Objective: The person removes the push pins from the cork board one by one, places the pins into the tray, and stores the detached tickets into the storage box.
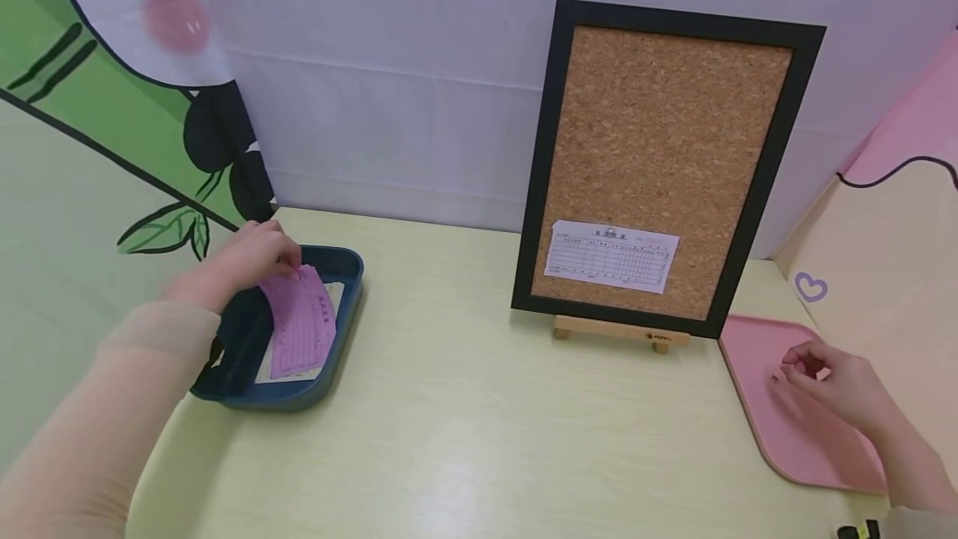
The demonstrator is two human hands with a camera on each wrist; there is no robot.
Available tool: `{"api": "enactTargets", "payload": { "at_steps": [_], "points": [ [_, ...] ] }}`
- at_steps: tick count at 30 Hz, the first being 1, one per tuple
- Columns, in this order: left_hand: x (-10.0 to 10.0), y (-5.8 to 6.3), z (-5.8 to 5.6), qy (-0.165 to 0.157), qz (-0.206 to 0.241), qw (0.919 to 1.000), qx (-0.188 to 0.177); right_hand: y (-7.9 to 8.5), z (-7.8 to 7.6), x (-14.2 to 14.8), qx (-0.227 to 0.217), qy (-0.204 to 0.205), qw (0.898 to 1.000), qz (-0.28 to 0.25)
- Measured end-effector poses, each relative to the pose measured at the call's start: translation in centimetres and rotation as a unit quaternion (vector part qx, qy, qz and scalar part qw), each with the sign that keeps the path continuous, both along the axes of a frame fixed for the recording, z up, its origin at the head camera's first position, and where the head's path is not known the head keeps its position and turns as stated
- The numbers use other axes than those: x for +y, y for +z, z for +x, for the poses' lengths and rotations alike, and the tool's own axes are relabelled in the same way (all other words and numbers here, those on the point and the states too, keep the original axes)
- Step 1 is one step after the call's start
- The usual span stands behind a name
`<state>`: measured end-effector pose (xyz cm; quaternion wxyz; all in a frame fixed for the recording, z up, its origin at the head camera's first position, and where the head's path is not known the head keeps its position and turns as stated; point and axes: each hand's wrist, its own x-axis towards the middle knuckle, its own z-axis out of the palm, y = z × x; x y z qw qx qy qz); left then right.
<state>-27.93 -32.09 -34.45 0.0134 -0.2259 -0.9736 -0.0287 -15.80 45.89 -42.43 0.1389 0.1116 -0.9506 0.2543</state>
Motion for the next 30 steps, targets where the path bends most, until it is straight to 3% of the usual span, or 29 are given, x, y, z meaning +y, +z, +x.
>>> {"api": "enactTargets", "payload": {
  "at_steps": [4,19,30],
  "points": [
    [-0.1,-1.1,-0.3,-0.003,0.006,1.0000,-0.006,-0.5,-0.1,0.5,-0.016,0.001,1.000,0.005],
    [0.4,-3.2,-0.6,-0.008,0.003,0.9999,-0.010,-2.1,-0.6,1.1,-0.091,0.012,0.995,0.048],
    [0.3,-4.2,-0.6,0.023,0.018,0.9992,-0.027,-2.7,-1.1,1.2,-0.099,0.017,0.994,0.045]
  ]
}}
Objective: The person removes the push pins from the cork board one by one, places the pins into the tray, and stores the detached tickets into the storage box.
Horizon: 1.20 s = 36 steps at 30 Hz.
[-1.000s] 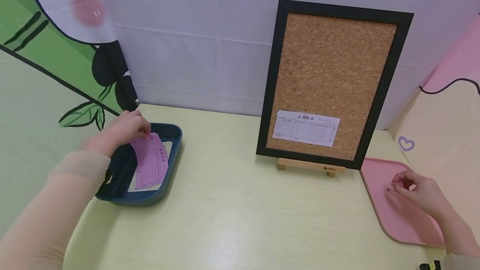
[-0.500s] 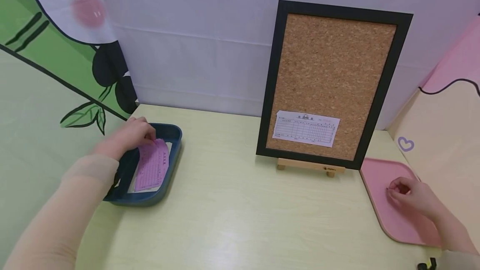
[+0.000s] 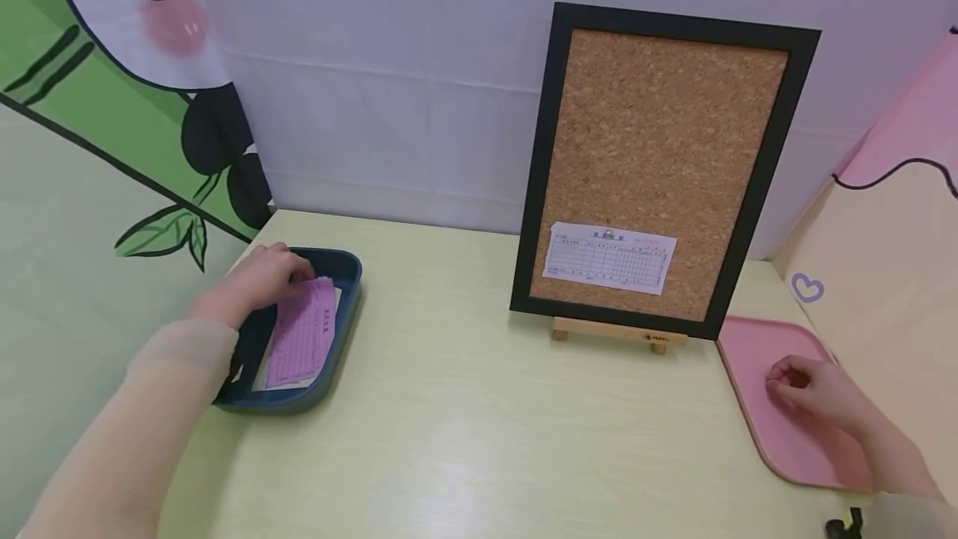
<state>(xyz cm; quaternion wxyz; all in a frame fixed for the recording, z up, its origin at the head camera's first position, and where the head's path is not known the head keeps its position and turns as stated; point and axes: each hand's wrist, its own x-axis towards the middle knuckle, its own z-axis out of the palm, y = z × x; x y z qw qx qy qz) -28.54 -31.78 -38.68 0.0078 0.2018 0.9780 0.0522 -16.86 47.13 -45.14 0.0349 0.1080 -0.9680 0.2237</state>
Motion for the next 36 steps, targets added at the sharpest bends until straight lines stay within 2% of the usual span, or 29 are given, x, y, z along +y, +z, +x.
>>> {"api": "enactTargets", "payload": {
  "at_steps": [5,12,20,30,36],
  "points": [
    [0.3,-0.4,0.2,0.008,0.017,0.9998,-0.009,-0.1,0.0,0.0,-0.009,-0.009,1.000,0.012],
    [0.9,-0.5,0.5,-0.018,-0.007,0.9997,0.016,0.1,0.1,0.1,-0.009,-0.002,1.000,0.012],
    [2.5,1.3,1.1,0.007,-0.014,0.9997,0.016,1.5,0.5,-0.2,-0.005,-0.007,1.000,0.017],
    [4.2,3.1,1.9,0.042,-0.029,0.9985,0.022,2.8,0.4,-0.2,0.057,0.012,0.998,0.007],
    [5.5,4.3,2.8,0.061,-0.022,0.9971,0.040,4.2,0.4,-0.9,0.073,0.015,0.997,0.003]
  ]
}}
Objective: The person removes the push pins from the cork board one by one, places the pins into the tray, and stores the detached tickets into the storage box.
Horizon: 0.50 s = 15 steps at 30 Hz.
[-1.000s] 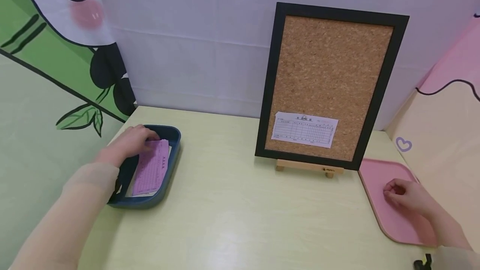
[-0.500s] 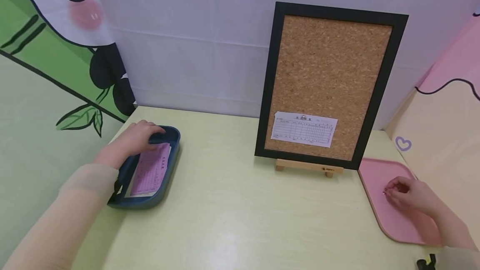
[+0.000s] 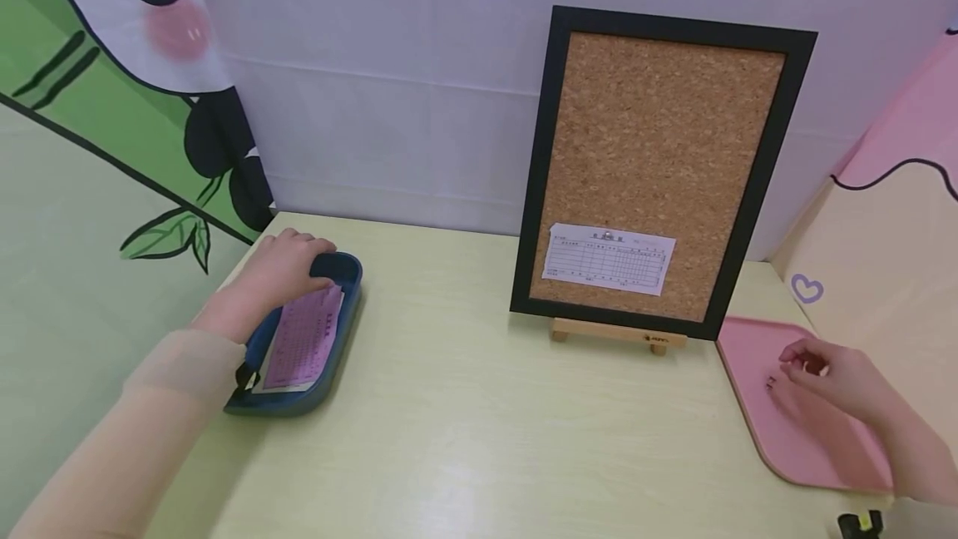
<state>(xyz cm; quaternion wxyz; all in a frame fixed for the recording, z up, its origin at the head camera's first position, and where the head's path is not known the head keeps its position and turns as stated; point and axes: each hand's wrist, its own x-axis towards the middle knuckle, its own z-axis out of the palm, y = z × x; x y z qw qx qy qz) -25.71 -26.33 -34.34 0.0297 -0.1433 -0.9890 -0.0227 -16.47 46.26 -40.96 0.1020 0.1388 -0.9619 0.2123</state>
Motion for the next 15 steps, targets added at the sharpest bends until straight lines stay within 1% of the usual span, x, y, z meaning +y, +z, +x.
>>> {"api": "enactTargets", "payload": {
  "at_steps": [4,8,15],
  "points": [
    [0.8,0.6,0.5,0.000,0.003,0.9997,0.026,1.2,0.2,-0.9,-0.002,-0.020,1.000,0.006],
    [1.3,1.1,0.8,-0.003,0.019,0.9987,0.047,2.3,0.5,-1.8,0.006,-0.037,0.999,0.004],
    [2.3,1.8,1.5,-0.002,0.056,0.9952,0.081,3.7,0.7,-3.4,0.031,-0.043,0.999,-0.005]
  ]
}}
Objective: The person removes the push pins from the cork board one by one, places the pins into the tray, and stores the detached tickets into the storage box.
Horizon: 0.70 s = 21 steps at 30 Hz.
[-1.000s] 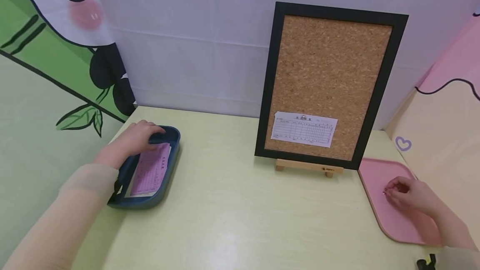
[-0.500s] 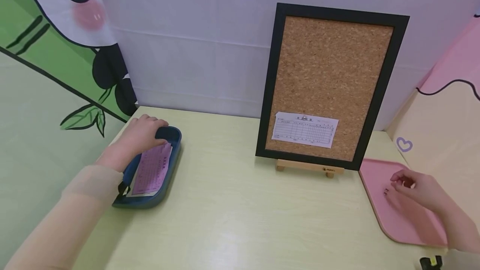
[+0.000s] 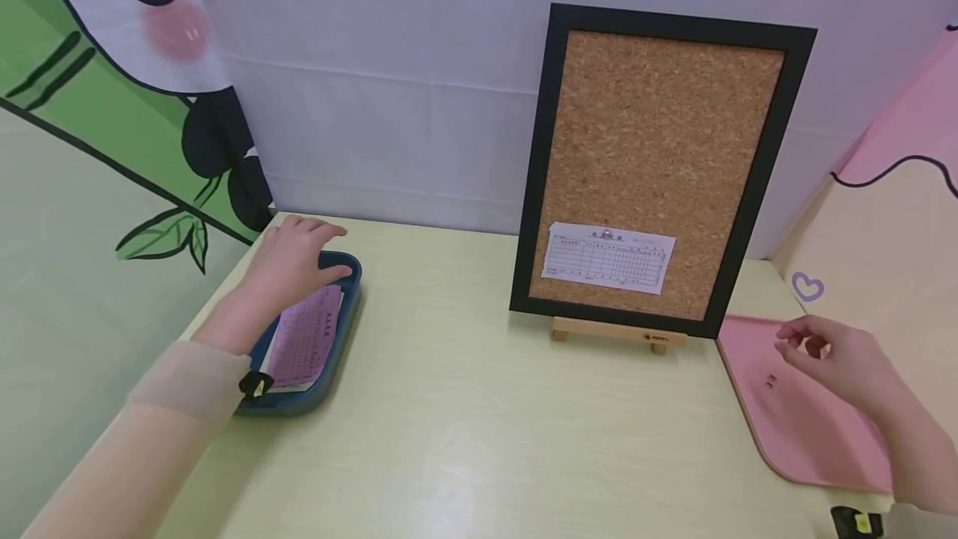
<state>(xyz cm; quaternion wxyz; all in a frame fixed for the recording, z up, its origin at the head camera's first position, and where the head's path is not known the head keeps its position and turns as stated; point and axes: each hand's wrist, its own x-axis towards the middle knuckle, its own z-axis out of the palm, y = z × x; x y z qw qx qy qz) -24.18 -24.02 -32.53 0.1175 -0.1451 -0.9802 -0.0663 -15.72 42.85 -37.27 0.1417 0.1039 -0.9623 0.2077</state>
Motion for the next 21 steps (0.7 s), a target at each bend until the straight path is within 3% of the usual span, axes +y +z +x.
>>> {"api": "enactTargets", "payload": {
  "at_steps": [11,17,21],
  "points": [
    [2.5,1.2,1.4,0.017,0.067,0.9973,0.024,2.0,0.2,-3.0,0.019,-0.041,0.999,-0.011],
    [3.9,1.3,2.1,0.013,0.082,0.9955,0.048,2.7,0.4,-4.7,0.054,-0.047,0.997,-0.037],
    [4.7,1.0,2.5,-0.006,0.104,0.9921,0.070,3.0,0.4,-5.9,0.100,-0.046,0.992,-0.057]
  ]
}}
